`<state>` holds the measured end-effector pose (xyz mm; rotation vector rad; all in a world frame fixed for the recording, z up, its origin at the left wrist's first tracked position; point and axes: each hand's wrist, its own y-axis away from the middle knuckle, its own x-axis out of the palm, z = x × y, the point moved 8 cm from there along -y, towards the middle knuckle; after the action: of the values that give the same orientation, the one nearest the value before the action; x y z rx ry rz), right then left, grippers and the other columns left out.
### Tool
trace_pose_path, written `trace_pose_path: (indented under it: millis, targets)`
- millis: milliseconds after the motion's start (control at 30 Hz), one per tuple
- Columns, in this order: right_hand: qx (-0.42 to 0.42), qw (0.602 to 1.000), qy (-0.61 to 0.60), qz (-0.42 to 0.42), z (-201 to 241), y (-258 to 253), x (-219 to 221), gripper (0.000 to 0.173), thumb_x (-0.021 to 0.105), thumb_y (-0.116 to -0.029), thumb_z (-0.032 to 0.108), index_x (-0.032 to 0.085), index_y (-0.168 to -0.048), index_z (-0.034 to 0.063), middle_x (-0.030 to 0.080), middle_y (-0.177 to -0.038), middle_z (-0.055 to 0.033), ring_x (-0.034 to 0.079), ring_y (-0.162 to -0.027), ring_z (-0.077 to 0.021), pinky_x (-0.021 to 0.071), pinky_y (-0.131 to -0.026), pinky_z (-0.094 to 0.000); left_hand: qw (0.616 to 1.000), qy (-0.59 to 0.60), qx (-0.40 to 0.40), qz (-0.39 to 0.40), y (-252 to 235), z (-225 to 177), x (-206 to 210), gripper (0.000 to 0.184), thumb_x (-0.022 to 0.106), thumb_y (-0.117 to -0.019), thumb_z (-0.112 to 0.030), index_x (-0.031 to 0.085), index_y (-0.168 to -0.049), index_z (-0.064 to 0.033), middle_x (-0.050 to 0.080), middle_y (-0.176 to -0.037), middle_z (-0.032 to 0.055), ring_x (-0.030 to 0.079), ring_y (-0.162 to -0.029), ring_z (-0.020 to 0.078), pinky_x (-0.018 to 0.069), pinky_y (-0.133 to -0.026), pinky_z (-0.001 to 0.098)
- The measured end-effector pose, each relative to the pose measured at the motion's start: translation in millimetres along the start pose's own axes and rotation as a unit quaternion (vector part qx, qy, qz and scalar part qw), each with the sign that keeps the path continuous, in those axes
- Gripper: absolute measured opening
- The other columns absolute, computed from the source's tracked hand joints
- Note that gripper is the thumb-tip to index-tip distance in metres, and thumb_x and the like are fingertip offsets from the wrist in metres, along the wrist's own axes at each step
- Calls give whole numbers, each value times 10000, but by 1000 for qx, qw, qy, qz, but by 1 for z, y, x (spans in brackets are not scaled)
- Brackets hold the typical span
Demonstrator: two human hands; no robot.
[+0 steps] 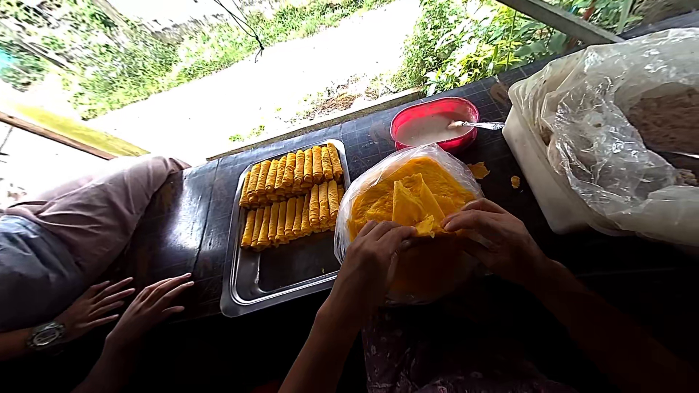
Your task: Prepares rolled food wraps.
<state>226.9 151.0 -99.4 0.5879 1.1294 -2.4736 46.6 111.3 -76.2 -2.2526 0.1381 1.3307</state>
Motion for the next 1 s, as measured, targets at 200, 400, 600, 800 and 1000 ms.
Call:
trace_pose_path:
  millis: [200,400,600,800,1000]
  targets:
    - [22,998,28,55,-5,-14,4,176,622,-989,225,743,-1019,100,728,-896,29,645,-873,-73,511,-832,-219,999,15,-22,34,-7,3,-2,229,550,-1024,-184,762,-1074,-114,758,-1027,12,697,-998,129,530,-913,258]
    - [64,992,5,110,-11,-33,4,128,669,-956,219,744,-964,116,701,-848,48,609,-792,-22,490,-730,-159,992,45,-67,102,-26,14,-4,193,605,-993,-163,789,-1041,-129,691,-924,9,666,-872,74,548,-792,231]
    - [56,994,14,94,-16,-39,10,105,683,-926,144,786,-911,129,690,-931,36,617,-951,-88,499,-843,-239,983,55,-118,131,-33,22,-3,155,658,-965,-151,805,-1009,-171,670,-907,-16,649,-864,56,530,-768,239]
    - [67,997,31,35,-17,-35,9,87,690,-919,156,750,-963,112,688,-965,-10,642,-927,-117,536,-816,-266,991,17,-115,62,-30,17,-1,135,681,-957,-133,726,-1058,-57,646,-875,68,630,-776,176,539,-734,345]
    - [-113,977,179,-12,22,-6,25,234,538,-974,31,749,-1055,92,731,-1023,-92,676,-1027,-250,551,-922,-346,997,-48,2,-59,-11,-9,1,220,588,-937,1,766,-1010,-105,711,-953,86,687,-901,225,570,-806,310]
